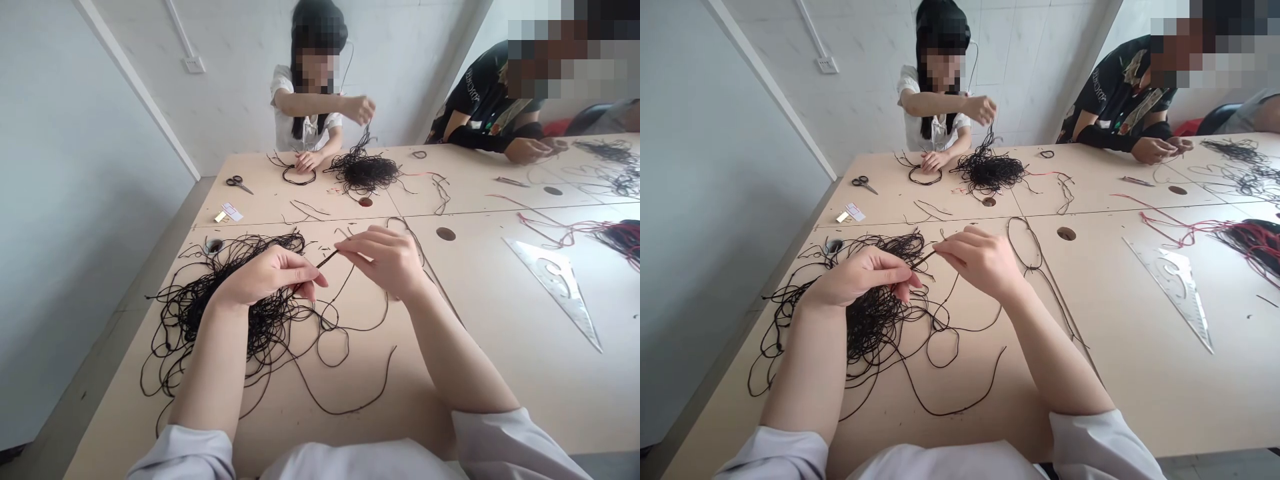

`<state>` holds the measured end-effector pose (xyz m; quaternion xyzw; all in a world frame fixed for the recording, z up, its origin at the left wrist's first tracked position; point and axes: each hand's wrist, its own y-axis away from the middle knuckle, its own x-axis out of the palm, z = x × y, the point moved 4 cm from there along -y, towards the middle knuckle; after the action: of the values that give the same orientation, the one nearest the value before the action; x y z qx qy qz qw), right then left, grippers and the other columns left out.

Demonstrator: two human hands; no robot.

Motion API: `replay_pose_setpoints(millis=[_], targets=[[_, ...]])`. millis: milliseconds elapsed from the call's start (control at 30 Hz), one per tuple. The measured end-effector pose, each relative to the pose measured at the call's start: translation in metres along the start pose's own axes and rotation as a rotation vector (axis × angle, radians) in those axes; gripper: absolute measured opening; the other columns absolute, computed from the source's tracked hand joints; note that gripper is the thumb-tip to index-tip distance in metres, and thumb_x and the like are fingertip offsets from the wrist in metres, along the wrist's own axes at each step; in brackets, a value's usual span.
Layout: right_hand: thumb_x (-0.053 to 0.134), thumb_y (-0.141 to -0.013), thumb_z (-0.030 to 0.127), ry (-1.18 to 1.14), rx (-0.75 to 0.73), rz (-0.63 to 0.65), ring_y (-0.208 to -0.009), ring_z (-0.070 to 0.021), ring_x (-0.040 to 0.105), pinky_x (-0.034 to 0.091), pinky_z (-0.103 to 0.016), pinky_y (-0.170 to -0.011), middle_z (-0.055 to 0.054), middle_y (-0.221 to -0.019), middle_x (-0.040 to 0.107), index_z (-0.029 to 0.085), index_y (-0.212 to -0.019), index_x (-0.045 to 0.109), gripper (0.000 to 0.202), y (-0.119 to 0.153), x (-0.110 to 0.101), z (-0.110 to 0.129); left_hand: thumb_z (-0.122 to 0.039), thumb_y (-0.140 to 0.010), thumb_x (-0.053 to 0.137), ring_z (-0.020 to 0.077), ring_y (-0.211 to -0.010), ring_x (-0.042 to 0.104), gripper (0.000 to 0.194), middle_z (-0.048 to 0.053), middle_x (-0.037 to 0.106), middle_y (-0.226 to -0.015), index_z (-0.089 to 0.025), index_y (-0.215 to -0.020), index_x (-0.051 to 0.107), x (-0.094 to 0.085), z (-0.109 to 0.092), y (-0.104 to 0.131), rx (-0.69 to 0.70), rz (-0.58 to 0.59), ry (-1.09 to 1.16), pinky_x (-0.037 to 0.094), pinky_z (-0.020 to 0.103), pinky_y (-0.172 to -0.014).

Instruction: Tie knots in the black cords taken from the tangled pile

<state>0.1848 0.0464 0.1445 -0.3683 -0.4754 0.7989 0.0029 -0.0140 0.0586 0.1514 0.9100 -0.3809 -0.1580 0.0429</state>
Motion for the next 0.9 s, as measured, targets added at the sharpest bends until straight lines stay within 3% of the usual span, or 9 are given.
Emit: replay_pose_setpoints(millis=[100,200,333,467,633,767,900], targets=[[0.066,-0.085,0.018,0.153,-0.002,-0.193,-0.072,-0.0142,0.067,0.051,-0.027,-0.061,0.001,-0.083,0.076,0.025,-0.091,0.074,0.012,0.0,-0.015,-0.004,-0.037,-0.084,0.067,0.0207,-0.083,0.071,0.024,0.009,0.076,-0.081,-0.017,-0.085,0.079,-0.002,0.001,0.001,0.036,-0.006,0.003,0.055,0.029,-0.081],[0.069,-0.083,0.017,0.214,0.01,-0.306,-0.068,-0.0139,0.067,0.052,-0.027,-0.061,0.001,-0.08,0.076,0.026,-0.09,0.074,0.012,0.0,-0.024,-0.006,-0.034,-0.082,0.07,0.0221,-0.09,0.072,0.019,0.01,0.077,-0.086,-0.018,-0.082,0.079,0.001,0.001,0.001,0.04,0.053,0.005,0.055,0.031,-0.087],[0.068,-0.083,0.017,0.232,0.005,-0.34,-0.065,-0.013,0.067,0.052,-0.025,-0.058,0.002,-0.078,0.075,0.026,-0.088,0.073,0.012,-0.001,-0.025,-0.003,-0.032,-0.078,0.075,0.0218,-0.089,0.072,0.025,0.01,0.077,-0.09,-0.018,-0.098,0.077,0.011,0.002,-0.004,-0.003,0.079,0.144,0.055,0.032,-0.087],[0.068,-0.082,0.016,0.226,-0.038,-0.354,-0.066,-0.0121,0.068,0.05,-0.024,-0.056,0.002,-0.078,0.075,0.026,-0.089,0.073,0.013,-0.002,-0.022,0.001,-0.041,-0.085,0.065,0.019,-0.085,0.072,0.03,0.012,0.076,-0.094,-0.016,-0.1,0.076,0.019,0.004,-0.016,-0.003,-0.07,0.393,0.056,0.029,-0.082],[0.068,-0.083,0.018,0.231,-0.008,-0.352,-0.064,-0.0113,0.067,0.049,-0.023,-0.056,0.002,-0.078,0.075,0.027,-0.089,0.073,0.012,0.001,-0.021,0.0,-0.033,-0.077,0.076,0.0141,-0.076,0.07,0.023,0.01,0.076,-0.089,-0.014,-0.09,0.078,0.023,0.011,-0.024,-0.016,-0.12,0.496,0.057,0.022,-0.074],[0.063,-0.088,0.026,0.179,0.162,-0.243,-0.055,-0.0097,0.061,0.047,-0.024,-0.053,0.0,-0.086,0.075,0.028,-0.093,0.074,0.012,-0.002,-0.022,-0.003,-0.03,-0.074,0.079,0.012,-0.069,0.069,0.021,0.008,0.076,-0.079,-0.013,-0.087,0.078,0.022,0.013,-0.024,-0.038,-0.128,0.512,0.057,0.021,-0.07],[0.043,-0.096,0.024,0.072,0.434,-0.072,-0.054,-0.0097,0.059,0.048,-0.027,-0.057,-0.004,-0.101,0.073,0.024,-0.113,0.068,0.03,-0.003,-0.025,-0.015,-0.031,-0.073,0.079,0.0115,-0.071,0.068,0.02,0.007,0.075,-0.082,-0.014,-0.084,0.077,0.012,0.016,-0.026,0.03,-0.344,0.638,0.057,0.022,-0.071]])
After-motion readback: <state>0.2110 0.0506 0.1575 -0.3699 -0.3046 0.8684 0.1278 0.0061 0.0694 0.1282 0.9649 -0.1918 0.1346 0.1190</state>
